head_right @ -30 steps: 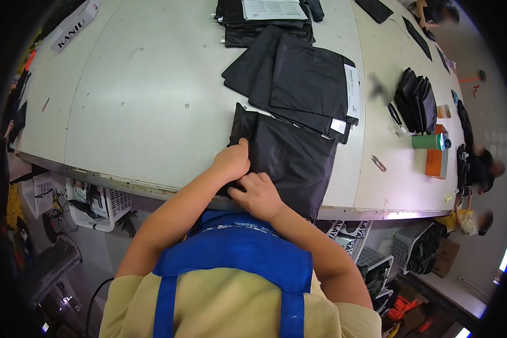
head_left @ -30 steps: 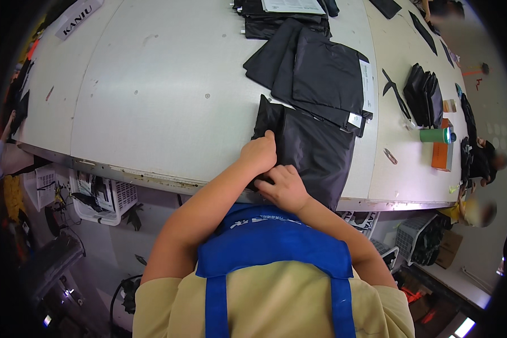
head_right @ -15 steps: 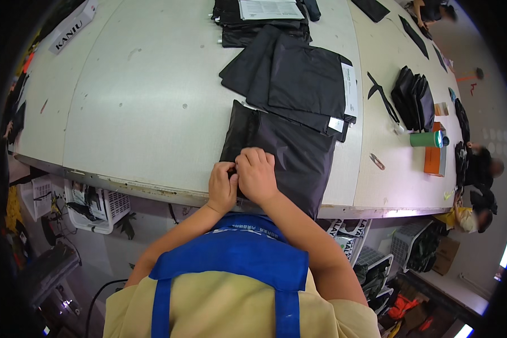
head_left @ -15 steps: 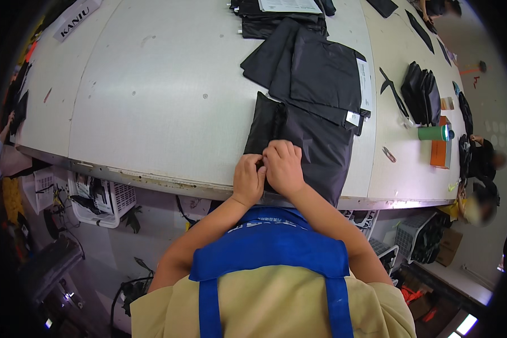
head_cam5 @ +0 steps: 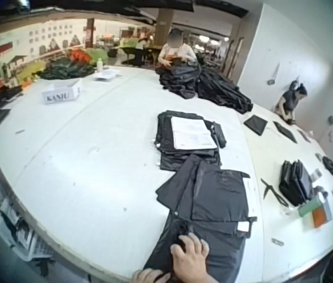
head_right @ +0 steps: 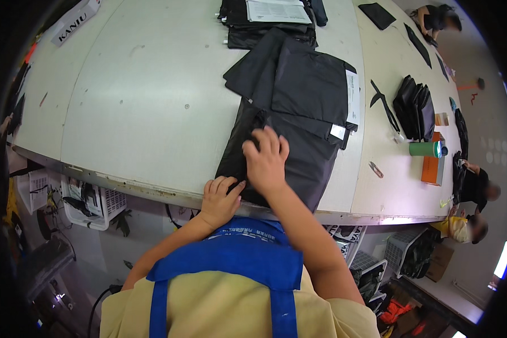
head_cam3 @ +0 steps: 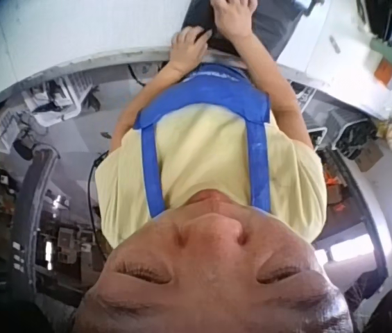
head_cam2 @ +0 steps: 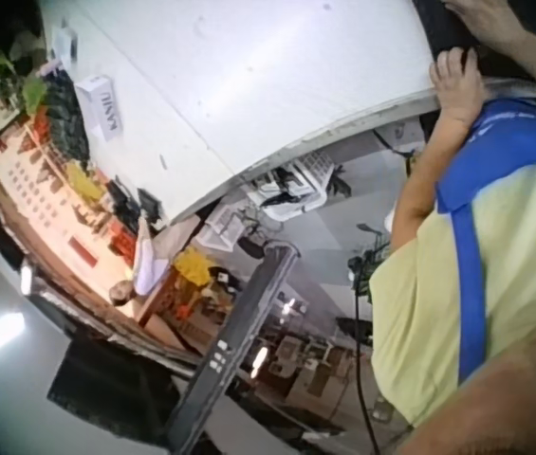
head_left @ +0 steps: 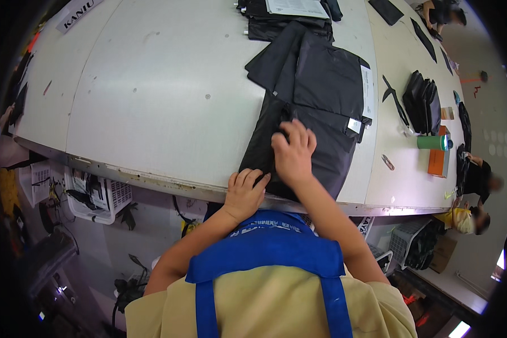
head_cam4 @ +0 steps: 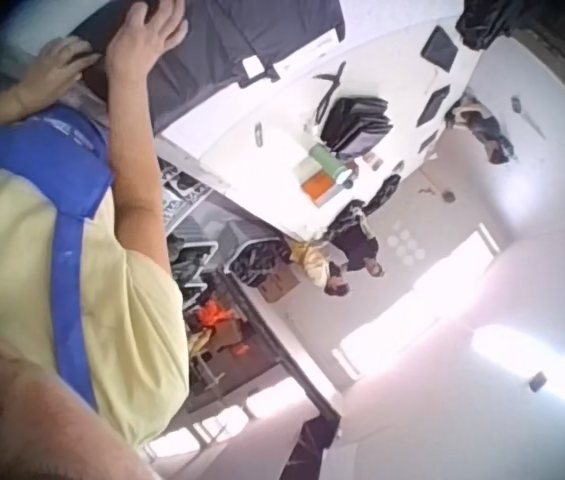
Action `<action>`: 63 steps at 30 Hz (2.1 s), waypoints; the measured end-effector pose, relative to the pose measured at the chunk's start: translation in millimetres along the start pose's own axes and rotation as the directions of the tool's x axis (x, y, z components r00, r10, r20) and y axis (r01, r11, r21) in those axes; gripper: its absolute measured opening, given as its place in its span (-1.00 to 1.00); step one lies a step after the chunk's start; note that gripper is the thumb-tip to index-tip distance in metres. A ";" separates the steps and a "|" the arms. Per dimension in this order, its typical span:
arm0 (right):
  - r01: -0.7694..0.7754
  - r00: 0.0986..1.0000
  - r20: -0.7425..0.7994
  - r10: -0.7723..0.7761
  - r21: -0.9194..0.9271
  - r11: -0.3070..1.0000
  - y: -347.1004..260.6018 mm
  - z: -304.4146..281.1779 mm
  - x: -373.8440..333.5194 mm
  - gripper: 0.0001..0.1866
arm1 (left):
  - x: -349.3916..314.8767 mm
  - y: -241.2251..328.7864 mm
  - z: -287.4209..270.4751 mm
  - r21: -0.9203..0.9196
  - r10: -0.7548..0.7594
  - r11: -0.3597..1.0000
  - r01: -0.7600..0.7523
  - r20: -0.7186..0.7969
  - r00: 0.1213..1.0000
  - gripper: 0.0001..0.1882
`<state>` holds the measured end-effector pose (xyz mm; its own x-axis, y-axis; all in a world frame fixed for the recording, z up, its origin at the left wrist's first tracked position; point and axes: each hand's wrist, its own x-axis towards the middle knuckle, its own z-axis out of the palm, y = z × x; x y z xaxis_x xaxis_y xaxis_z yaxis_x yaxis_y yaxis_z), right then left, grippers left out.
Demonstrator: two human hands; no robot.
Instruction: The person trims loose threads and edges from black fabric pieces using a small blade. They repeatedly unfold, smooth, and fold the fabric on a white table, stacking finished pieces and placing some into a nearby basket.
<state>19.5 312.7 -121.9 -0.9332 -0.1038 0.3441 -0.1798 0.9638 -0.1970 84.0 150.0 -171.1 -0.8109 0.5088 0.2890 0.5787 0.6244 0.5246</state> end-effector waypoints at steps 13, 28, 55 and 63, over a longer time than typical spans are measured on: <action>0.007 0.998 0.067 -0.011 0.052 0.999 17.6 7.6 18.9 -0.83 | 6.2 -2.0 -5.1 -0.017 -0.024 1.000 0.024 0.043 0.999 -0.56; 0.057 0.997 0.044 -0.069 0.240 0.969 18.7 22.7 32.4 -0.85 | 18.0 -3.3 -21.3 -0.171 -0.056 0.980 0.098 0.235 0.970 -0.64; -0.785 0.489 -0.303 0.818 0.257 0.564 -46.3 -239.8 -167.1 -0.24 | 95.2 123.1 -87.1 -0.798 0.819 0.221 0.560 0.464 0.338 -0.15; -0.128 -0.298 -0.191 0.935 0.979 0.159 18.1 -281.8 -451.2 -0.62 | 79.5 172.9 -37.0 -0.716 0.775 0.491 0.496 0.619 0.127 -0.29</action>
<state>524.9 446.1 -22.0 0.1690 0.9793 -0.1111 -0.2133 -0.0737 -0.9742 116.4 276.4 -27.8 0.3987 0.9156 -0.0525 -0.1803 0.1344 0.9744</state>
